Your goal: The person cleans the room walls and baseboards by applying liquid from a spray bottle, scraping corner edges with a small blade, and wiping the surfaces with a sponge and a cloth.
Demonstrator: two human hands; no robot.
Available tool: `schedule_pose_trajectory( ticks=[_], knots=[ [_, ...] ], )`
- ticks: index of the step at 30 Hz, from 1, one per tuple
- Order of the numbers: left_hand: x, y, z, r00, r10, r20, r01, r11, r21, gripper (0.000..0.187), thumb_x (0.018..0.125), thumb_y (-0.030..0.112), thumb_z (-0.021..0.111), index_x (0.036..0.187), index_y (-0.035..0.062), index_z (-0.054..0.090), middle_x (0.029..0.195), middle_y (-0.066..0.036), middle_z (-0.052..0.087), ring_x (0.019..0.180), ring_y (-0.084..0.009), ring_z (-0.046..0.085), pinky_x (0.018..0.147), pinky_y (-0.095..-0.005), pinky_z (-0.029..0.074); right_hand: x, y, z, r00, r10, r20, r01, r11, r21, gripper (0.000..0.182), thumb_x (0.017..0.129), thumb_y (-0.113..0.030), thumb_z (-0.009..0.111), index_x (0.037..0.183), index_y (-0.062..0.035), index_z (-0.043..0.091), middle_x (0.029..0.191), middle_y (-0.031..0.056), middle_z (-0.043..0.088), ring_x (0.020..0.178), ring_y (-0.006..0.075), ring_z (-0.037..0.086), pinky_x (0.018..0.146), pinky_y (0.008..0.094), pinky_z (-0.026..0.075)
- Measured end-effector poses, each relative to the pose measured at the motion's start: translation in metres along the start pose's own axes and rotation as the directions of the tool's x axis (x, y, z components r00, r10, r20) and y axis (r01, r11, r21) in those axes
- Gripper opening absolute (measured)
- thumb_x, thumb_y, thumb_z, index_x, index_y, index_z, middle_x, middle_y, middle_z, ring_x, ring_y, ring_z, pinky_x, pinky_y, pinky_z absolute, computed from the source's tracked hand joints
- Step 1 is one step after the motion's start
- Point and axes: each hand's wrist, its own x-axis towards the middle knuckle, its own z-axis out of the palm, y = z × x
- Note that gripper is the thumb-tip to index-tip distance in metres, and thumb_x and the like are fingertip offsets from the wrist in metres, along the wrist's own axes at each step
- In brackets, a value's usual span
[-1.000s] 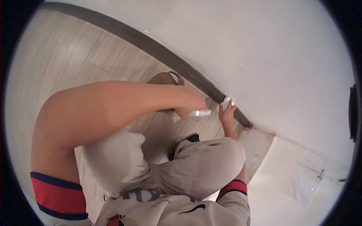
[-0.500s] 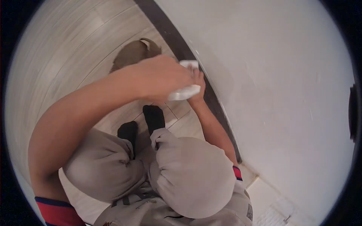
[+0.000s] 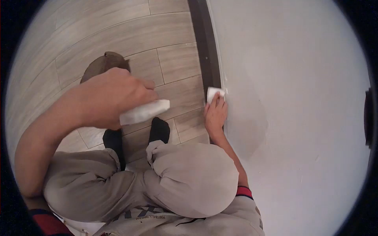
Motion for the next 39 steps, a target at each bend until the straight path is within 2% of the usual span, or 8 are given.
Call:
schedule_pose_trajectory(
  ticks=[6, 11, 13, 14, 19, 25, 30, 39],
  knots=[
    [0.002, 0.0, 0.002, 0.999, 0.035, -0.014, -0.036, 0.998, -0.045, 0.028, 0.064, -0.002, 0.07, 0.092, 0.0007, 0.063, 0.093, -0.011, 0.064, 0.083, -0.0307, 0.068, 0.072, -0.0401, 0.055, 0.197, -0.06, -0.008, 0.961, -0.058, -0.269, 0.078, 0.995, 0.062, 0.039, 0.093, -0.012, 0.047, 0.125, 0.0095, 0.052, 0.114, 0.0214, 0.058, 0.1, 0.0351, 0.058, 0.082, 0.0442, 0.052],
    [-0.011, 0.002, 0.004, 0.999, -0.03, -0.015, 0.028, 0.992, -0.119, 0.027, 0.064, -0.002, 0.069, 0.091, -0.0003, 0.063, 0.091, -0.012, 0.063, 0.082, -0.031, 0.068, 0.07, -0.0393, 0.055, 0.366, -0.099, -0.016, 0.9, -0.247, -0.36, 0.229, 0.969, -0.092, 0.034, 0.093, -0.02, 0.054, 0.111, 0.0085, 0.059, 0.109, 0.0195, 0.06, 0.099, 0.0343, 0.06, 0.082, 0.0435, 0.053],
    [-0.016, -0.003, 0.003, 0.999, -0.051, -0.018, 0.049, 0.992, -0.118, 0.026, 0.066, -0.003, 0.068, 0.091, -0.0002, 0.064, 0.09, -0.013, 0.063, 0.081, -0.0311, 0.068, 0.071, -0.0395, 0.055, 0.387, -0.107, -0.046, 0.987, -0.022, -0.162, 0.066, 0.96, 0.272, 0.049, 0.091, -0.027, 0.062, 0.125, 0.0061, 0.05, 0.11, 0.0196, 0.059, 0.098, 0.0317, 0.06, 0.079, 0.0409, 0.053],
    [-0.018, -0.004, 0.005, 0.998, -0.061, -0.021, 0.058, 0.991, -0.124, 0.025, 0.066, -0.003, 0.068, 0.091, -0.0002, 0.064, 0.089, -0.013, 0.063, 0.081, -0.0311, 0.068, 0.071, -0.0396, 0.055, 0.39, -0.112, -0.054, 0.998, 0.06, -0.023, -0.045, 0.906, 0.421, 0.059, 0.09, -0.031, 0.066, 0.132, 0.0049, 0.045, 0.11, 0.0196, 0.059, 0.098, 0.0304, 0.06, 0.078, 0.0396, 0.052],
    [-0.021, -0.01, 0.008, 0.999, -0.045, -0.02, 0.043, 0.993, -0.11, 0.025, 0.07, 0.003, 0.066, 0.095, 0.0029, 0.06, 0.09, -0.011, 0.06, 0.082, -0.0301, 0.067, 0.069, -0.0405, 0.054, 0.294, -0.081, -0.027, 0.922, -0.284, -0.264, 0.264, 0.958, -0.108, 0.051, 0.087, -0.028, 0.068, 0.122, 0.007, 0.055, 0.113, 0.0179, 0.059, 0.101, 0.0314, 0.061, 0.081, 0.0417, 0.054],
    [-0.012, -0.007, 0.006, 0.999, 0.025, -0.042, -0.027, 0.999, -0.044, 0.016, 0.073, 0.004, 0.065, 0.089, 0.0021, 0.063, 0.091, -0.012, 0.063, 0.08, -0.0302, 0.069, 0.068, -0.0396, 0.055, 0.125, -0.04, -0.022, 0.977, -0.184, -0.108, 0.16, 0.966, -0.202, 0.056, 0.083, -0.024, 0.068, 0.131, -0.0001, 0.051, 0.115, 0.0132, 0.056, 0.093, 0.0281, 0.058, 0.074, 0.0379, 0.052],
    [-0.015, -0.006, 0.007, 0.997, 0.055, -0.057, -0.061, 0.993, -0.104, 0.009, 0.076, 0.006, 0.062, 0.083, 0.0013, 0.066, 0.09, -0.014, 0.066, 0.08, -0.0305, 0.07, 0.068, -0.0394, 0.056, 0.052, -0.026, -0.002, 0.895, -0.425, 0.135, 0.445, 0.865, -0.232, 0.041, 0.083, -0.017, 0.058, 0.121, 0.0003, 0.06, 0.114, 0.0124, 0.055, 0.094, 0.0297, 0.051, 0.078, 0.0429, 0.04],
    [-0.029, -0.012, 0.002, 0.987, 0.032, -0.155, -0.061, 0.98, -0.188, 0.01, 0.077, 0.009, 0.061, 0.082, 0.002, 0.066, 0.086, -0.013, 0.065, 0.076, -0.0278, 0.07, 0.065, -0.0376, 0.056, 0.323, -0.092, -0.03, 0.732, -0.659, -0.17, 0.532, 0.71, -0.462, 0.034, 0.085, -0.02, 0.055, 0.11, 0.0001, 0.066, 0.114, 0.012, 0.057, 0.103, 0.032, 0.05, 0.079, 0.0421, 0.042]
  ],
)
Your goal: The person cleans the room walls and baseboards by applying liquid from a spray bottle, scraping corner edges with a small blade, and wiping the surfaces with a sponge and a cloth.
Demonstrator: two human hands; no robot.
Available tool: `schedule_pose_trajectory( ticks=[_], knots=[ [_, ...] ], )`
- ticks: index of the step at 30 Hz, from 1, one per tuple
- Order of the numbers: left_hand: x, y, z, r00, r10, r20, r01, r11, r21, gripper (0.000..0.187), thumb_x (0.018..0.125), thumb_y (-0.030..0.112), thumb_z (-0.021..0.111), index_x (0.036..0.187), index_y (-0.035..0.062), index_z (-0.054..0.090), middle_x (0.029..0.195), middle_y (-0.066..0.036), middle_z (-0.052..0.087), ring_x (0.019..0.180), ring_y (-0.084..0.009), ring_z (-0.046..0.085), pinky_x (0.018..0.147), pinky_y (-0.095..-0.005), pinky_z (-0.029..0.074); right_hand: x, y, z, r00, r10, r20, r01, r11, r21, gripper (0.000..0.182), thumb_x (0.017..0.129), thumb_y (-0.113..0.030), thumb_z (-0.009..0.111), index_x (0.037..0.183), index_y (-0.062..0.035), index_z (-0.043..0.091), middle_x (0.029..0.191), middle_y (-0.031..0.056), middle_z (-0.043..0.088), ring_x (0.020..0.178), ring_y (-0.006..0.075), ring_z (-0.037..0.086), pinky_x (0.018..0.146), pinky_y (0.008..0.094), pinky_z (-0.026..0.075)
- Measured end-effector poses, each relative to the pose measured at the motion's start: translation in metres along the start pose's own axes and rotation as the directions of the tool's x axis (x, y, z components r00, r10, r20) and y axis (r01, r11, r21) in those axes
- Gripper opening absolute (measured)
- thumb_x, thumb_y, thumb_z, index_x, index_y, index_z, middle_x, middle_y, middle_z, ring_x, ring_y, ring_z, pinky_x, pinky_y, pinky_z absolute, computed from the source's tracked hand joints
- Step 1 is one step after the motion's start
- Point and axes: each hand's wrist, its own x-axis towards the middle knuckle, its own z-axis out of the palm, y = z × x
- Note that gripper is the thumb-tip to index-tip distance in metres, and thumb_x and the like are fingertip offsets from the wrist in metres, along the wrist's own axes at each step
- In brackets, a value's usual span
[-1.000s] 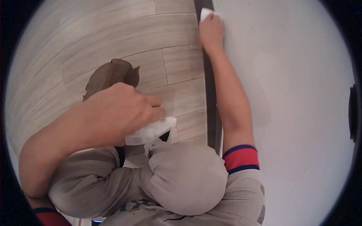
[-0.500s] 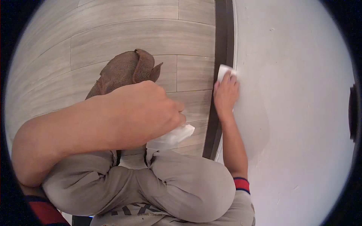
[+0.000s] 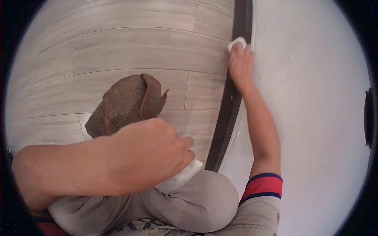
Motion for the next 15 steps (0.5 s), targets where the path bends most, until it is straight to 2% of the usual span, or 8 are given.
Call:
schedule_pose_trajectory(
  ticks=[2, 4, 6, 8, 9, 10, 12, 15],
  knots=[
    [-0.014, -0.008, 0.006, 1.0, -0.017, -0.004, 0.017, 1.0, -0.007, 0.011, 0.077, 0.009, 0.062, 0.084, 0.002, 0.066, 0.086, -0.012, 0.064, 0.074, -0.0264, 0.069, 0.063, -0.0367, 0.055, 0.054, 0.018, 0.023, 0.975, 0.026, -0.22, -0.043, 0.996, -0.073, 0.03, 0.088, -0.017, 0.051, 0.109, -0.0013, 0.066, 0.112, 0.0137, 0.058, 0.099, 0.0325, 0.055, 0.074, 0.0419, 0.048],
    [-0.019, -0.017, 0.0, 0.993, -0.047, 0.109, 0.049, 0.999, -0.018, 0.018, 0.075, 0.008, 0.063, 0.092, 0.001, 0.06, 0.09, -0.012, 0.061, 0.076, -0.0278, 0.069, 0.062, -0.0387, 0.055, 0.111, 0.037, 0.034, 0.956, 0.172, -0.238, -0.192, 0.979, -0.065, 0.029, 0.091, -0.015, 0.048, 0.109, -0.0024, 0.065, 0.111, 0.0142, 0.061, 0.092, 0.0335, 0.06, 0.068, 0.042, 0.053],
    [-0.019, -0.026, -0.004, 0.98, -0.086, 0.18, 0.093, 0.995, -0.028, 0.023, 0.075, 0.007, 0.064, 0.097, 0.0005, 0.057, 0.094, -0.012, 0.059, 0.077, -0.0286, 0.068, 0.062, -0.0396, 0.056, 0.15, 0.056, 0.049, 0.951, 0.301, -0.071, -0.296, 0.953, 0.067, 0.027, 0.091, -0.013, 0.047, 0.109, -0.0006, 0.063, 0.109, 0.0166, 0.061, 0.088, 0.0364, 0.063, 0.067, 0.0436, 0.055],
    [-0.014, -0.031, -0.002, 0.973, -0.112, 0.2, 0.123, 0.992, -0.042, 0.023, 0.076, 0.007, 0.063, 0.097, 0.0005, 0.057, 0.095, -0.012, 0.059, 0.077, -0.0286, 0.068, 0.061, -0.0393, 0.056, 0.158, 0.056, 0.068, 0.96, 0.273, -0.062, -0.27, 0.961, 0.055, 0.026, 0.092, -0.014, 0.048, 0.11, 0.0008, 0.061, 0.106, 0.0185, 0.061, 0.089, 0.0384, 0.063, 0.068, 0.0459, 0.055],
    [0.038, 0.004, -0.002, 0.969, -0.164, 0.187, 0.168, 0.986, -0.007, 0.019, 0.076, 0.007, 0.063, 0.094, 0.0006, 0.06, 0.093, -0.012, 0.061, 0.076, -0.0276, 0.069, 0.062, -0.0382, 0.055, 0.133, 0.094, 0.083, 0.955, 0.283, -0.087, -0.276, 0.957, 0.085, 0.026, 0.092, -0.014, 0.048, 0.11, 0.0015, 0.06, 0.105, 0.0194, 0.061, 0.09, 0.0394, 0.063, 0.069, 0.047, 0.055],
    [0.04, 0.004, -0.003, 0.976, -0.157, 0.148, 0.159, 0.987, -0.002, 0.015, 0.077, 0.008, 0.063, 0.09, 0.0006, 0.063, 0.09, -0.012, 0.062, 0.075, -0.0267, 0.069, 0.062, -0.0371, 0.055, 0.126, 0.098, 0.086, 0.942, 0.331, -0.057, -0.322, 0.938, 0.13, 0.026, 0.092, -0.015, 0.05, 0.11, 0.0022, 0.06, 0.104, 0.0202, 0.061, 0.09, 0.0394, 0.063, 0.07, 0.047, 0.055],
    [0.036, 0.001, -0.004, 0.987, -0.13, 0.096, 0.131, 0.991, 0.001, 0.012, 0.077, 0.008, 0.063, 0.087, 0.0007, 0.065, 0.088, -0.012, 0.064, 0.074, -0.0259, 0.069, 0.062, -0.0362, 0.055, 0.094, 0.085, 0.063, 0.904, 0.428, -0.003, -0.418, 0.884, 0.209, 0.028, 0.092, -0.016, 0.054, 0.11, 0.0036, 0.059, 0.103, 0.0218, 0.06, 0.089, 0.0395, 0.063, 0.072, 0.0468, 0.055],
    [0.017, -0.002, 0.006, 0.995, -0.08, 0.064, 0.081, 0.997, -0.016, 0.011, 0.077, 0.009, 0.063, 0.085, 0.001, 0.066, 0.088, -0.012, 0.064, 0.074, -0.0264, 0.069, 0.062, -0.0369, 0.055, 0.027, 0.034, 0.0, 0.882, 0.47, 0.025, -0.465, 0.862, 0.202, 0.039, 0.087, -0.019, 0.064, 0.118, 0.0031, 0.057, 0.106, 0.0211, 0.059, 0.091, 0.0376, 0.062, 0.076, 0.0453, 0.053]
  ],
)
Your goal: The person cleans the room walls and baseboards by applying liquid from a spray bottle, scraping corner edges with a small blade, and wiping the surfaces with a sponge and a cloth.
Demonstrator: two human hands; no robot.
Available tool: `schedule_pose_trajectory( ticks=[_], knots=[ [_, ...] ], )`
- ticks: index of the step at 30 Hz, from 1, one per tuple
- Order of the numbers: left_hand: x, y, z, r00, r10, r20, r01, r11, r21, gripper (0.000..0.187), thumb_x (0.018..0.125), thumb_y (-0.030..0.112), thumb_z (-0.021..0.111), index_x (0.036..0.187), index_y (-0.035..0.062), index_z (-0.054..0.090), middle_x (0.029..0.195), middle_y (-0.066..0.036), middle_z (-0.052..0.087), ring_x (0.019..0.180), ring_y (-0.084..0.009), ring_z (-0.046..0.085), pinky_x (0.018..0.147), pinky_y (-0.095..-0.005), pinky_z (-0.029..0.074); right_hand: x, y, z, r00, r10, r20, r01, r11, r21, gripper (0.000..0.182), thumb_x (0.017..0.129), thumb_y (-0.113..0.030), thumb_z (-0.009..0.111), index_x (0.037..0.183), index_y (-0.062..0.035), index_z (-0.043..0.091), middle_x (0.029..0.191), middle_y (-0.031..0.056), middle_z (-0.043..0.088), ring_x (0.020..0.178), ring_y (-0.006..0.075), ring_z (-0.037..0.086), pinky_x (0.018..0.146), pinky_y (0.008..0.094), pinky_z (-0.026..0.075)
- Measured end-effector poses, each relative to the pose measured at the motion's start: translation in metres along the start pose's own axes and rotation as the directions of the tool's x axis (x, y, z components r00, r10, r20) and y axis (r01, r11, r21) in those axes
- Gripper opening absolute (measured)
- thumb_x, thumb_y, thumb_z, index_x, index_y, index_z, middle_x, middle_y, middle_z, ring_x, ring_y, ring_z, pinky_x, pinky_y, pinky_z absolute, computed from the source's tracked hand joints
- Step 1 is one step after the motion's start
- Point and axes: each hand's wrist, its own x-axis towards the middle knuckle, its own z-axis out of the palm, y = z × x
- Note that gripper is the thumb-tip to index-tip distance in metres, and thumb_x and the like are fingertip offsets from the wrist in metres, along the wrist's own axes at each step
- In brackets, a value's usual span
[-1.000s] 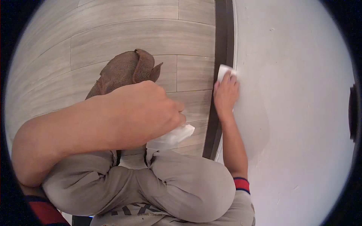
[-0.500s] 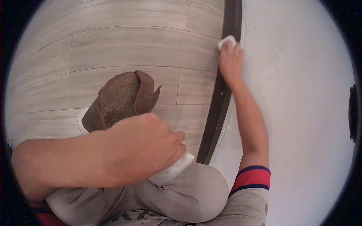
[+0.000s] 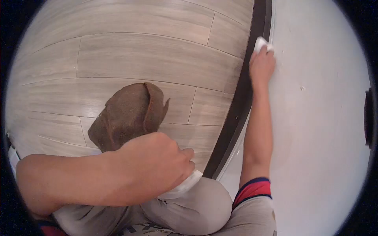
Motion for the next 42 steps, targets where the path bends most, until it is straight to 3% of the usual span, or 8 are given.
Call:
schedule_pose_trajectory(
  ticks=[8, 15, 19, 24, 29, 33, 37, 42],
  knots=[
    [-0.003, -0.001, 0.0, 0.988, 0.049, 0.148, -0.055, 0.998, 0.034, 0.025, 0.075, 0.008, 0.065, 0.098, 0.0016, 0.058, 0.094, -0.011, 0.06, 0.075, -0.0293, 0.069, 0.06, -0.0397, 0.056, -0.17, -0.022, -0.051, 0.965, 0.113, 0.235, -0.126, 0.991, 0.04, 0.045, 0.084, -0.015, 0.068, 0.126, -0.008, 0.056, 0.116, 0.016, 0.054, 0.1, 0.033, 0.056, 0.074, 0.0409, 0.054],
    [-0.004, -0.003, -0.001, 0.988, 0.101, 0.113, -0.107, 0.993, 0.052, 0.017, 0.079, 0.01, 0.062, 0.093, 0.0024, 0.059, 0.092, -0.011, 0.06, 0.073, -0.0291, 0.069, 0.06, -0.0395, 0.056, -0.028, -0.019, 0.001, 0.957, -0.267, -0.11, 0.264, 0.963, -0.046, 0.025, 0.084, -0.008, 0.057, 0.106, -0.0003, 0.064, 0.108, 0.0138, 0.057, 0.093, 0.0316, 0.057, 0.068, 0.0374, 0.054],
    [-0.01, -0.005, 0.004, 0.992, 0.09, 0.091, -0.097, 0.993, 0.069, 0.014, 0.081, 0.011, 0.059, 0.091, 0.002, 0.059, 0.09, -0.011, 0.06, 0.071, -0.0287, 0.069, 0.059, -0.0399, 0.055, 0.049, -0.034, 0.026, 0.945, -0.327, -0.017, 0.319, 0.931, -0.176, 0.021, 0.086, -0.014, 0.058, 0.097, -0.0023, 0.07, 0.107, 0.0106, 0.057, 0.094, 0.0295, 0.057, 0.07, 0.0387, 0.055],
    [-0.009, -0.002, 0.01, 0.992, 0.094, 0.088, -0.101, 0.992, 0.08, 0.012, 0.082, 0.011, 0.058, 0.09, 0.0018, 0.06, 0.089, -0.012, 0.06, 0.072, -0.0279, 0.068, 0.061, -0.0389, 0.055, 0.005, -0.027, 0.041, 0.871, -0.432, 0.233, 0.476, 0.859, -0.188, 0.023, 0.087, -0.018, 0.058, 0.098, -0.0033, 0.073, 0.108, 0.0111, 0.056, 0.094, 0.0297, 0.057, 0.071, 0.041, 0.055],
    [-0.007, 0.002, 0.016, 0.987, 0.104, 0.122, -0.117, 0.988, 0.099, 0.013, 0.079, 0.009, 0.06, 0.089, 0.0013, 0.06, 0.089, -0.012, 0.06, 0.076, -0.0277, 0.068, 0.064, -0.0377, 0.055, -0.116, -0.011, 0.041, 0.924, -0.29, 0.249, 0.317, 0.946, -0.073, 0.022, 0.087, -0.017, 0.055, 0.09, -0.003, 0.072, 0.109, 0.012, 0.055, 0.093, 0.0303, 0.056, 0.066, 0.0408, 0.052],
    [0.001, 0.009, 0.019, 0.972, 0.15, 0.178, -0.18, 0.97, 0.165, 0.015, 0.076, 0.009, 0.063, 0.089, 0.0011, 0.059, 0.09, -0.011, 0.061, 0.078, -0.0279, 0.068, 0.066, -0.0376, 0.055, -0.237, -0.005, -0.015, 0.897, -0.363, 0.253, 0.381, 0.924, -0.027, 0.031, 0.084, -0.015, 0.057, 0.113, -0.0036, 0.061, 0.108, 0.0125, 0.052, 0.092, 0.03, 0.052, 0.064, 0.0409, 0.049],
    [-0.014, 0.022, 0.005, 0.968, 0.165, 0.188, -0.199, 0.963, 0.182, 0.018, 0.073, 0.007, 0.064, 0.09, 0.0021, 0.059, 0.091, -0.01, 0.061, 0.078, -0.0277, 0.068, 0.066, -0.0378, 0.055, -0.331, -0.005, -0.077, 0.827, -0.195, 0.527, 0.168, 0.981, 0.099, 0.045, 0.081, -0.012, 0.062, 0.126, -0.0081, 0.056, 0.118, 0.0182, 0.05, 0.093, 0.0347, 0.052, 0.07, 0.0423, 0.052],
    [-0.01, 0.03, 0.001, 0.976, 0.161, 0.144, -0.176, 0.98, 0.096, 0.023, 0.068, 0.006, 0.067, 0.09, 0.0038, 0.06, 0.088, -0.009, 0.061, 0.078, -0.0273, 0.067, 0.065, -0.0381, 0.054, -0.325, -0.001, -0.068, 0.926, 0.127, 0.356, -0.168, 0.982, 0.086, 0.057, 0.082, -0.018, 0.065, 0.136, -0.0076, 0.049, 0.125, 0.0253, 0.05, 0.106, 0.0399, 0.054, 0.084, 0.0479, 0.051]
  ],
)
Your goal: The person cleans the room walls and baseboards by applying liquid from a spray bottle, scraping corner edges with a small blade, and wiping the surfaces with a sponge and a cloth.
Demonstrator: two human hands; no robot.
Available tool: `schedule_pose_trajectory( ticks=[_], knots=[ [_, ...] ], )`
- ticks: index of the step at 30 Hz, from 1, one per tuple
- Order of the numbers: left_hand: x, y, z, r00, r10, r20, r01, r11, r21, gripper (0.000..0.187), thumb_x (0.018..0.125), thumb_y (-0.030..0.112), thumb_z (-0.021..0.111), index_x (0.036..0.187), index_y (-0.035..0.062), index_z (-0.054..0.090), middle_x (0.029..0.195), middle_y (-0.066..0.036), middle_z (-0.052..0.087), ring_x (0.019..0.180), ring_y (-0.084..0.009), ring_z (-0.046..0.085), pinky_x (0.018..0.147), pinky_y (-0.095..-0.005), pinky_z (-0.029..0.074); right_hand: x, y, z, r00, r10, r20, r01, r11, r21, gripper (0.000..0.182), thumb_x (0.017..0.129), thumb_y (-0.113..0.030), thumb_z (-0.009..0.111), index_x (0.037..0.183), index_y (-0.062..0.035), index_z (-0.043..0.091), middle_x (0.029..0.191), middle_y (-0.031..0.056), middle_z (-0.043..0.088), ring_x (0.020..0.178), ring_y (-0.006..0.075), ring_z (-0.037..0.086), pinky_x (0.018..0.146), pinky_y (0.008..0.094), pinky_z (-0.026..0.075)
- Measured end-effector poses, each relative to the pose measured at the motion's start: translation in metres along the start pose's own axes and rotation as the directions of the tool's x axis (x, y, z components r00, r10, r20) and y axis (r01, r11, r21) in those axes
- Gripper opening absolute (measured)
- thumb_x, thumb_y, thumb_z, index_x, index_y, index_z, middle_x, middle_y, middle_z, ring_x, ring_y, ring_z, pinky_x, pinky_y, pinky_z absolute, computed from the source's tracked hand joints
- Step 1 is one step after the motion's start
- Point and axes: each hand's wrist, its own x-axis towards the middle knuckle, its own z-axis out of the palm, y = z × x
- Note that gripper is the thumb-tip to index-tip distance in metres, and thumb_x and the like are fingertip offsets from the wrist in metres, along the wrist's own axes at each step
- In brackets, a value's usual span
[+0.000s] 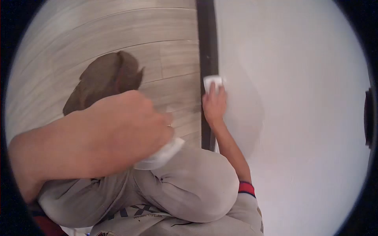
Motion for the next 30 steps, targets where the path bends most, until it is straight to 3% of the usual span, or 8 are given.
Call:
schedule_pose_trajectory(
  ticks=[2, 3, 6, 16, 20, 26, 28, 30],
  knots=[
    [0.012, 0.008, -0.006, 1.0, -0.007, 0.008, 0.007, 1.0, 0.016, 0.015, 0.071, 0.006, 0.063, 0.085, 0.0014, 0.063, 0.085, -0.011, 0.064, 0.077, -0.0291, 0.067, 0.067, -0.0386, 0.053, 0.062, -0.004, 0.001, 0.995, 0.02, -0.097, -0.005, 0.988, 0.153, 0.056, 0.084, -0.021, 0.063, 0.132, 0.0022, 0.049, 0.122, 0.0278, 0.053, 0.112, 0.0431, 0.052, 0.097, 0.0499, 0.043],
    [0.019, 0.011, -0.01, 0.999, -0.009, 0.038, 0.007, 0.999, 0.037, 0.017, 0.07, 0.006, 0.064, 0.086, 0.002, 0.063, 0.086, -0.01, 0.063, 0.077, -0.0287, 0.067, 0.066, -0.0384, 0.053, 0.083, -0.004, 0.015, 0.961, -0.049, -0.272, 0.073, 0.994, 0.079, 0.052, 0.085, -0.022, 0.062, 0.131, -0.0009, 0.051, 0.12, 0.0278, 0.055, 0.112, 0.0417, 0.053, 0.096, 0.05, 0.044],
    [0.042, 0.019, -0.021, 0.99, -0.028, 0.14, 0.016, 0.996, 0.089, 0.024, 0.065, 0.007, 0.068, 0.088, 0.0034, 0.062, 0.089, -0.009, 0.06, 0.077, -0.0279, 0.066, 0.066, -0.0382, 0.051, 0.088, -0.02, -0.004, 0.982, 0.175, -0.076, -0.163, 0.976, 0.141, 0.047, 0.084, -0.022, 0.063, 0.128, -0.0082, 0.054, 0.12, 0.0243, 0.053, 0.108, 0.0405, 0.053, 0.093, 0.0501, 0.047],
    [0.079, 0.019, -0.034, 0.978, -0.01, 0.207, -0.017, 0.992, 0.129, 0.039, 0.056, 0.004, 0.073, 0.093, 0.0027, 0.061, 0.088, -0.01, 0.061, 0.079, -0.0296, 0.066, 0.066, -0.0398, 0.05, -0.256, 0.072, 0.027, 0.932, 0.338, 0.13, -0.357, 0.918, 0.174, 0.061, 0.078, -0.019, 0.076, 0.133, -0.0081, 0.051, 0.123, 0.0242, 0.049, 0.111, 0.0411, 0.05, 0.094, 0.0494, 0.044],
    [0.081, -0.002, -0.044, 0.982, -0.005, 0.19, -0.021, 0.99, 0.136, 0.05, 0.054, 0.005, 0.076, 0.1, 0.0049, 0.055, 0.092, -0.01, 0.056, 0.082, -0.0335, 0.062, 0.068, -0.0442, 0.048, -0.23, 0.072, 0.028, 0.946, 0.303, 0.112, -0.319, 0.933, 0.167, 0.061, 0.082, -0.021, 0.072, 0.138, -0.0157, 0.049, 0.124, 0.024, 0.047, 0.111, 0.0435, 0.049, 0.09, 0.0511, 0.047],
    [0.121, 0.049, -0.008, 0.999, -0.053, -0.007, 0.053, 0.986, 0.16, 0.042, 0.058, 0.004, 0.072, 0.097, 0.002, 0.057, 0.095, -0.011, 0.061, 0.083, -0.0319, 0.065, 0.067, -0.0395, 0.05, -0.133, 0.116, 0.035, 0.992, 0.124, -0.032, -0.114, 0.968, 0.225, 0.061, 0.085, -0.026, 0.071, 0.14, -0.0129, 0.047, 0.123, 0.0232, 0.046, 0.106, 0.0413, 0.048, 0.088, 0.0491, 0.048],
    [0.104, 0.053, -0.013, 0.974, -0.032, -0.223, 0.072, 0.982, 0.174, 0.042, 0.058, 0.005, 0.073, 0.096, 0.0022, 0.057, 0.096, -0.011, 0.061, 0.082, -0.0313, 0.065, 0.066, -0.0395, 0.05, -0.085, 0.123, 0.028, 0.994, 0.086, -0.072, -0.067, 0.971, 0.229, 0.065, 0.084, -0.026, 0.072, 0.141, -0.0084, 0.045, 0.125, 0.0247, 0.044, 0.107, 0.0421, 0.048, 0.091, 0.0488, 0.047],
    [0.099, 0.12, 0.055, 0.92, -0.024, -0.392, 0.116, 0.97, 0.214, 0.036, 0.06, 0.005, 0.071, 0.093, 0.0026, 0.057, 0.097, -0.012, 0.06, 0.081, -0.0311, 0.064, 0.066, -0.0394, 0.049, -0.142, 0.147, 0.051, 0.978, 0.147, -0.146, -0.105, 0.959, 0.265, 0.071, 0.082, -0.025, 0.074, 0.142, -0.0037, 0.043, 0.129, 0.0269, 0.042, 0.111, 0.0436, 0.046, 0.095, 0.049, 0.044]
  ],
)
